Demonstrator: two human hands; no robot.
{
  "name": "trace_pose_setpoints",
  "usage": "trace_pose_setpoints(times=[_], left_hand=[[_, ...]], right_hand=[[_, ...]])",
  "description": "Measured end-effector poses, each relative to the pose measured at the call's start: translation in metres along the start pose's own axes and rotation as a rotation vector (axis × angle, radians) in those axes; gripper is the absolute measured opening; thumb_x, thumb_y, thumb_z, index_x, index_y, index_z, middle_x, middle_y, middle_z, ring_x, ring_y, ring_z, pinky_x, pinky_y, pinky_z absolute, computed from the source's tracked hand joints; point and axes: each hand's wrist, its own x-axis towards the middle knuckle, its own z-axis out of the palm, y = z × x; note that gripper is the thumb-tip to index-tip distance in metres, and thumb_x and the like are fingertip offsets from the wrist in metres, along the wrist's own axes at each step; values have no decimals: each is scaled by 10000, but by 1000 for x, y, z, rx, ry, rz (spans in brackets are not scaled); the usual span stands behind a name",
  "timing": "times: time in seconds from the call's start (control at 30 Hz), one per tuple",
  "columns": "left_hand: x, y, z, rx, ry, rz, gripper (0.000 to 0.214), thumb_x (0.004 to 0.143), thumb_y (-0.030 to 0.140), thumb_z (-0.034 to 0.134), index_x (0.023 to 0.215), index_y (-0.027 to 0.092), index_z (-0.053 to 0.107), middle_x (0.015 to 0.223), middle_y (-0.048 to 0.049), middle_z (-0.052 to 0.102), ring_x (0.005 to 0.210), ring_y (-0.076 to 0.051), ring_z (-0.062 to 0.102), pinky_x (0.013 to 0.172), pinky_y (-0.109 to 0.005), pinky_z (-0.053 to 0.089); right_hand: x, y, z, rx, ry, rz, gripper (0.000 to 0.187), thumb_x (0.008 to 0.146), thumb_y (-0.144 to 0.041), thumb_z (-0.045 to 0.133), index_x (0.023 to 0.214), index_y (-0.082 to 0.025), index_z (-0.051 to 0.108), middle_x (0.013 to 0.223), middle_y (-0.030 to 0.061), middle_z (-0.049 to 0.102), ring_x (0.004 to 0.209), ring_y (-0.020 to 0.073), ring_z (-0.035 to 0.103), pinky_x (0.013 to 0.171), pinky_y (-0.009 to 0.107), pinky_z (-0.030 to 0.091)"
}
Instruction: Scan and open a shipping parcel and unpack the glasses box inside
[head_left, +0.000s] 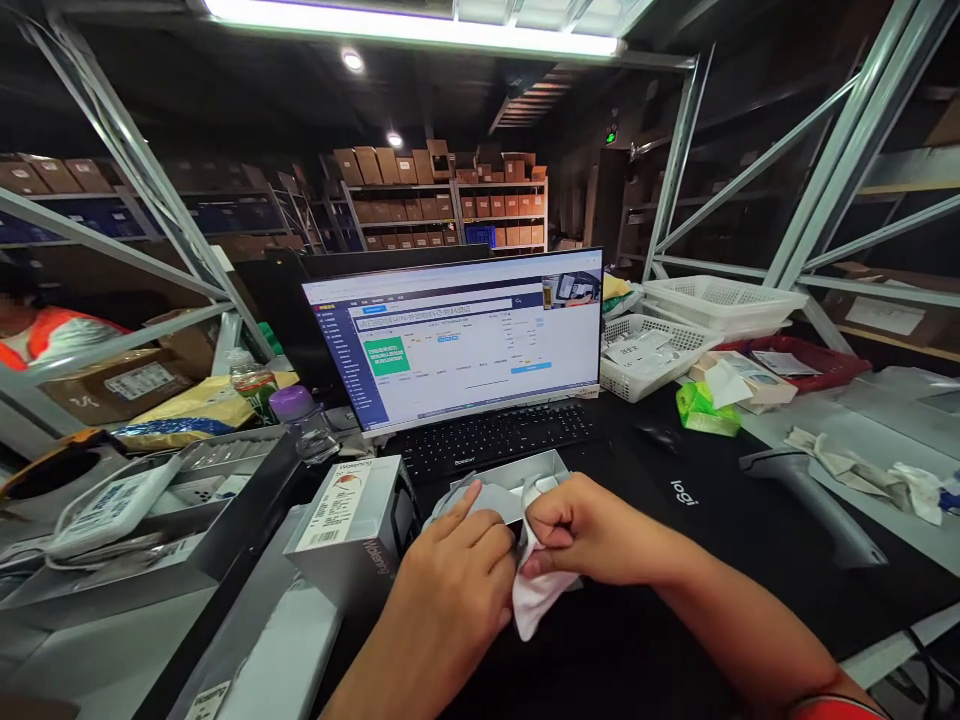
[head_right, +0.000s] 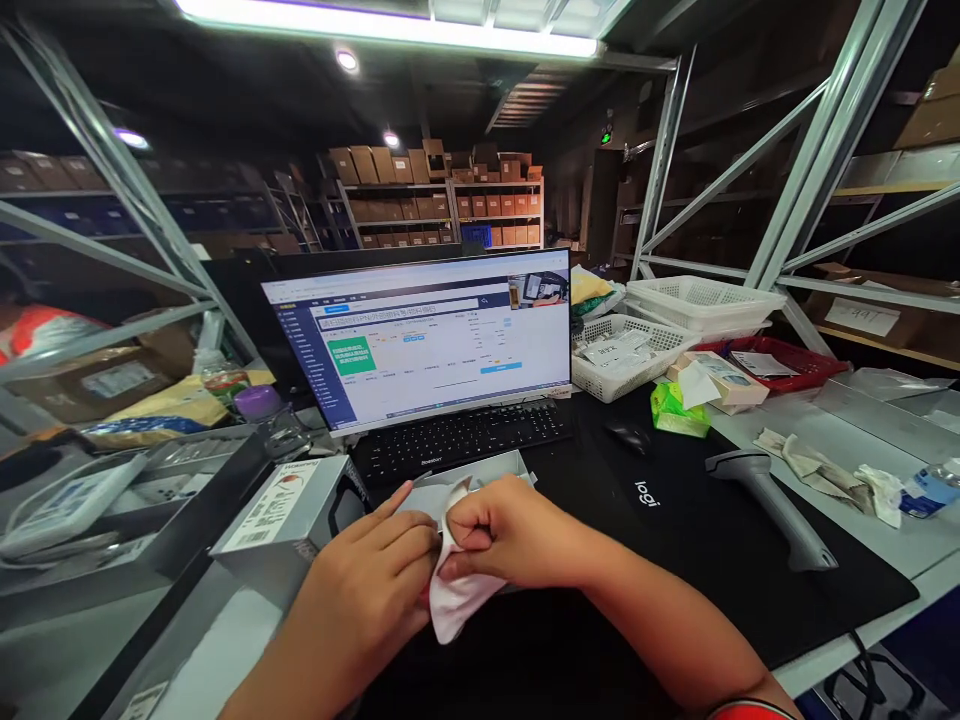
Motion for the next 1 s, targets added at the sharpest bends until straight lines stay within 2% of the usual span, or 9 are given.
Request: trace_pose_setpoints(times=[0.1, 0.2, 0.3, 0.4, 0.5, 0.63, 0.8, 0.9, 1.0], left_hand=[[0, -3, -9, -76, -32, 1, 203, 836, 65, 546, 684, 197, 529, 713, 48, 566, 791, -121, 588, 1158, -436, 446], [0, -1, -8, -97, -30, 38, 208, 815, 64, 557, 667, 206, 518, 683, 52, 566, 744, -119, 586, 1153, -424, 452], [-1, 6, 4, -153, -6, 87, 177, 824, 116, 579, 683, 217, 546, 651, 46, 585, 687, -128, 584, 1112, -412, 491], [-2, 15, 18, -244, 33, 102, 51, 860, 186, 595, 824, 206, 625, 711, 23, 671, 737, -144, 633, 1082, -391, 513], [-3, 20, 23, -259, 47, 96, 54, 841, 164, 608, 878, 186, 641, 753, 16, 696, 776, -142, 652, 1096, -374, 499], [1, 11, 7, -163, 6, 55, 138, 817, 87, 572, 728, 191, 592, 685, 29, 623, 721, -130, 610, 1143, -431, 458], [5, 1, -24, -118, -45, -2, 182, 791, 24, 553, 717, 190, 567, 736, 45, 628, 779, -125, 613, 1196, -509, 378], [7, 2, -21, -128, -40, 1, 176, 774, 21, 559, 718, 188, 572, 751, 44, 638, 787, -127, 610, 1187, -504, 394], [6, 4, -4, -100, -36, 35, 178, 789, 42, 570, 683, 184, 573, 695, 31, 601, 735, -134, 582, 1160, -501, 437]], right_hand=[[2, 7, -11, 31, -160, -147, 600, 777, -273, 804, 552, -201, 253, 541, -116, 230, 523, 56, 207, 489, 230, 205], [1, 10, -14, 6, -177, -246, 610, 776, -323, 814, 530, -194, 270, 517, -117, 248, 512, 55, 220, 507, 236, 232], [-4, 4, -11, -9, -192, -152, 590, 735, -353, 835, 540, -199, 300, 522, -120, 262, 509, 54, 233, 481, 231, 218], [-11, -7, -8, -47, -218, 0, 578, 664, -349, 860, 556, -201, 311, 534, -126, 255, 515, 51, 214, 457, 225, 186], [-15, -15, -4, -117, -190, 94, 535, 666, -303, 838, 567, -202, 322, 544, -123, 265, 531, 56, 221, 473, 225, 188], [-12, -14, -7, -142, -106, 12, 504, 698, -202, 802, 586, -206, 311, 567, -114, 280, 554, 64, 244, 509, 236, 206], [-8, -5, -37, -145, -314, -153, 466, 773, -84, 675, 605, -211, 259, 589, -102, 250, 577, 75, 246, 561, 246, 226], [-8, -3, -46, -132, -388, -171, 465, 779, -68, 645, 614, -215, 236, 598, -99, 233, 574, 79, 230, 568, 246, 227], [-8, -3, -30, -161, -339, -167, 463, 767, -75, 656, 613, -209, 240, 590, -101, 232, 562, 79, 222, 555, 243, 212]])
